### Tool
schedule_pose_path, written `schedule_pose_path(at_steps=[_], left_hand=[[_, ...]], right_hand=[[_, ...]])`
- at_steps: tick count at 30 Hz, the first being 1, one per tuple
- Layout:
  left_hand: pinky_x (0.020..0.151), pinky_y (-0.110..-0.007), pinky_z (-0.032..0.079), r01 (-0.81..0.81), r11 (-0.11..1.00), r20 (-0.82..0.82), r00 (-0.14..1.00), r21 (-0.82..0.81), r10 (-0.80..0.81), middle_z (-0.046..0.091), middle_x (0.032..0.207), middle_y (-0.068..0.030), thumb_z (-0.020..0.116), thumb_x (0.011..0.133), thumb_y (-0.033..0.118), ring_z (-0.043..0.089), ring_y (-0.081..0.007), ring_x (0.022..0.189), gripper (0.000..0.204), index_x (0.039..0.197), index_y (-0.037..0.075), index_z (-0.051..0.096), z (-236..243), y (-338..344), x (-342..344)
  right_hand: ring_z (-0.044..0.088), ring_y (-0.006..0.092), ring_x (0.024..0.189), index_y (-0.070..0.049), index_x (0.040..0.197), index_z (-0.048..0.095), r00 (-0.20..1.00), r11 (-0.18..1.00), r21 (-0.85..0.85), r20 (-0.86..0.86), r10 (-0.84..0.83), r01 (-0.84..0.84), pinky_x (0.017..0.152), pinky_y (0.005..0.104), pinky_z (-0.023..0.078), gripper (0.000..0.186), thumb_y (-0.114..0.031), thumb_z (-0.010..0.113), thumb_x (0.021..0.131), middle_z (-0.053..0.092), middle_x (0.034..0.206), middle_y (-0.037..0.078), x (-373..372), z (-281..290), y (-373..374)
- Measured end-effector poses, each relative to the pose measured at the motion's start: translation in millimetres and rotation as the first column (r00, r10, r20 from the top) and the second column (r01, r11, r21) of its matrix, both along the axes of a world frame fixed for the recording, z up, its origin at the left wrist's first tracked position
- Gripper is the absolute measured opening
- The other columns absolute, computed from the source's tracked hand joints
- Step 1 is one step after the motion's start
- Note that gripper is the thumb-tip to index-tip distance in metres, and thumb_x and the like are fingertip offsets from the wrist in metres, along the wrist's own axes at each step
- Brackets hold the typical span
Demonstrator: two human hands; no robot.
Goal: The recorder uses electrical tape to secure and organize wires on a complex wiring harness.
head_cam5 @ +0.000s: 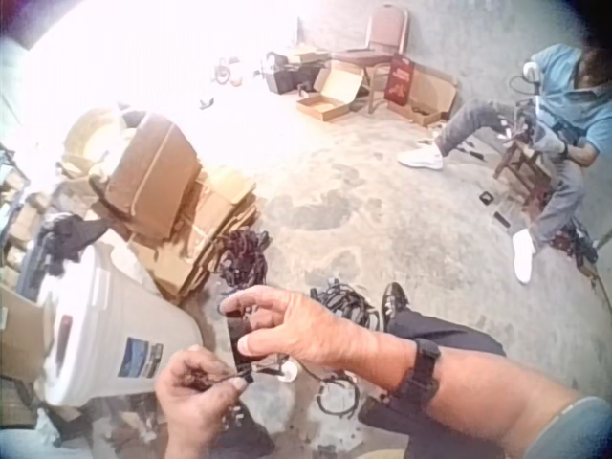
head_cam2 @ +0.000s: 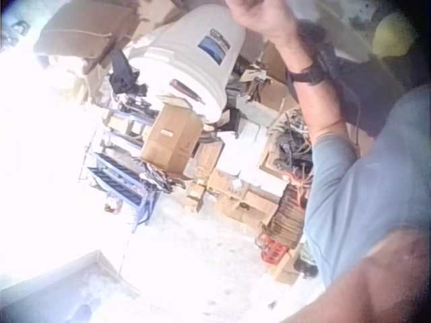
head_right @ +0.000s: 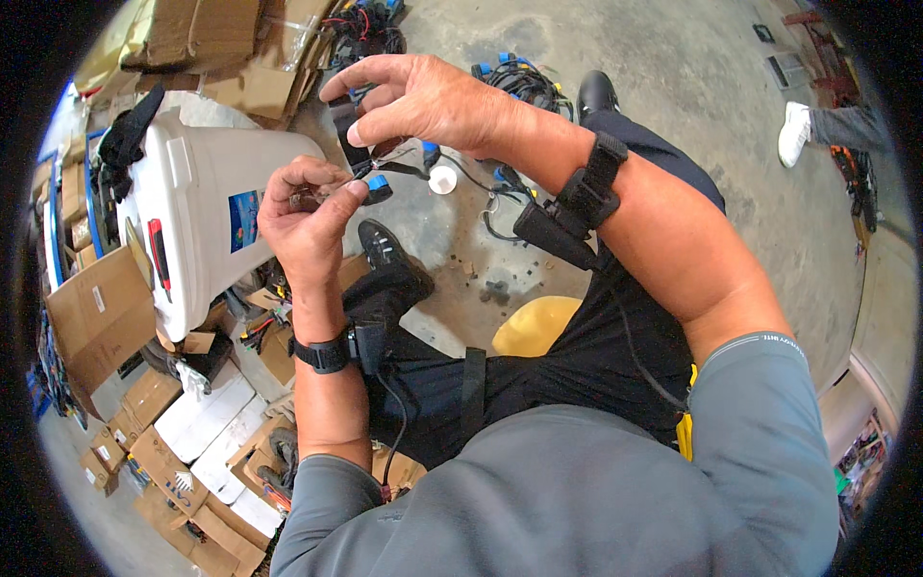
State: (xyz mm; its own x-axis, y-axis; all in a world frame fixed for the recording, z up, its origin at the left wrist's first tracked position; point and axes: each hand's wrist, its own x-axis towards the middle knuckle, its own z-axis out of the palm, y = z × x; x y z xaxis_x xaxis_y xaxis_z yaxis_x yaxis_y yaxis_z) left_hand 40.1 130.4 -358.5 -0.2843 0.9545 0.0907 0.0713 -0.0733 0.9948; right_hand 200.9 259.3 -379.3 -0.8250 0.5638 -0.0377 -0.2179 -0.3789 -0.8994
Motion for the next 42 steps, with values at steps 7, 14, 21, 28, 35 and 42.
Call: schedule_pose_path(at_steps=[7, 14, 21, 28, 35, 42], left_hand=[[0.063, -0.022, 0.044, 0.013, 1.0, 0.061, 0.998, -0.019, -0.012, 0.06, 0.08, -0.0031, 0.076, 0.066, -0.013, 0.056, -0.0097, 0.071, 0.03, 0.083, 0.004, 0.058, 2, 0, -2], [0.058, -0.02, 0.041, 0.072, 0.997, 0.012, 0.997, 0.025, -0.072, 0.061, 0.074, -0.0006, 0.077, 0.068, -0.012, 0.053, -0.0053, 0.067, 0.028, 0.075, 0.006, 0.057, 0, 2, -5], [0.056, -0.021, 0.042, 0.068, 0.998, -0.024, 0.997, 0.009, -0.067, 0.062, 0.075, -0.0065, 0.075, 0.067, -0.013, 0.055, -0.0106, 0.065, 0.028, 0.075, 0.004, 0.055, 1, 1, -6], [0.045, -0.019, 0.036, -0.007, 0.997, 0.079, 0.997, -0.072, 0.013, 0.063, 0.077, -0.0085, 0.073, 0.07, -0.012, 0.051, -0.0078, 0.057, 0.026, 0.079, 0.003, 0.055, 3, 2, -5], [0.046, -0.017, 0.036, -0.015, 0.994, 0.182, 0.983, -0.106, 0.034, 0.062, 0.074, -0.0037, 0.071, 0.076, -0.009, 0.05, -0.0031, 0.057, 0.021, 0.085, 0.004, 0.057, 1, 5, -5], [0.042, -0.017, 0.032, -0.034, 0.975, 0.245, 0.965, -0.219, 0.089, 0.061, 0.069, -0.0025, 0.067, 0.08, -0.008, 0.047, -0.0024, 0.051, 0.016, 0.087, 0.002, 0.057, 4, 7, 3]], right_hand=[[0.062, 0.0087, 0.086, -0.007, 0.13, 0.058, 0.999, 0.997, 0.073, 0.035, -0.024, 0.021, 0.082, 0.0266, 0.051, 0.048, -0.007, 0.066, 0.083, 0.07, 0.094, 0.005, -1, 6, -2], [0.062, 0.0084, 0.085, -0.007, 0.13, 0.058, 1.0, 0.996, 0.086, 0.012, -0.006, 0.005, 0.081, 0.0266, 0.051, 0.047, -0.009, 0.067, 0.084, 0.069, 0.094, 0.005, -4, 4, -1], [0.061, 0.0086, 0.084, -0.006, 0.129, 0.058, 0.999, 0.995, 0.097, 0.041, -0.027, 0.023, 0.081, 0.0263, 0.051, 0.047, -0.009, 0.067, 0.084, 0.069, 0.094, 0.005, -2, 7, 0], [0.065, 0.013, 0.094, -0.003, 0.134, 0.051, 0.995, 0.997, 0.018, -0.071, -0.069, 0.071, 0.089, 0.0297, 0.051, 0.054, -0.001, 0.064, 0.082, 0.07, 0.105, 0.012, 0, 7, 0], [0.065, 0.0125, 0.096, -0.003, 0.138, 0.047, 0.995, 0.989, 0.122, -0.063, -0.079, 0.086, 0.09, 0.0282, 0.05, 0.06, 0.002, 0.061, 0.08, 0.069, 0.108, 0.012, 5, 14, 1], [0.064, 0.0118, 0.094, -0.004, 0.138, 0.047, 0.997, 0.983, 0.169, -0.018, -0.075, 0.077, 0.087, 0.0283, 0.051, 0.063, 0.002, 0.063, 0.078, 0.069, 0.105, 0.01, 10, 20, -1]])
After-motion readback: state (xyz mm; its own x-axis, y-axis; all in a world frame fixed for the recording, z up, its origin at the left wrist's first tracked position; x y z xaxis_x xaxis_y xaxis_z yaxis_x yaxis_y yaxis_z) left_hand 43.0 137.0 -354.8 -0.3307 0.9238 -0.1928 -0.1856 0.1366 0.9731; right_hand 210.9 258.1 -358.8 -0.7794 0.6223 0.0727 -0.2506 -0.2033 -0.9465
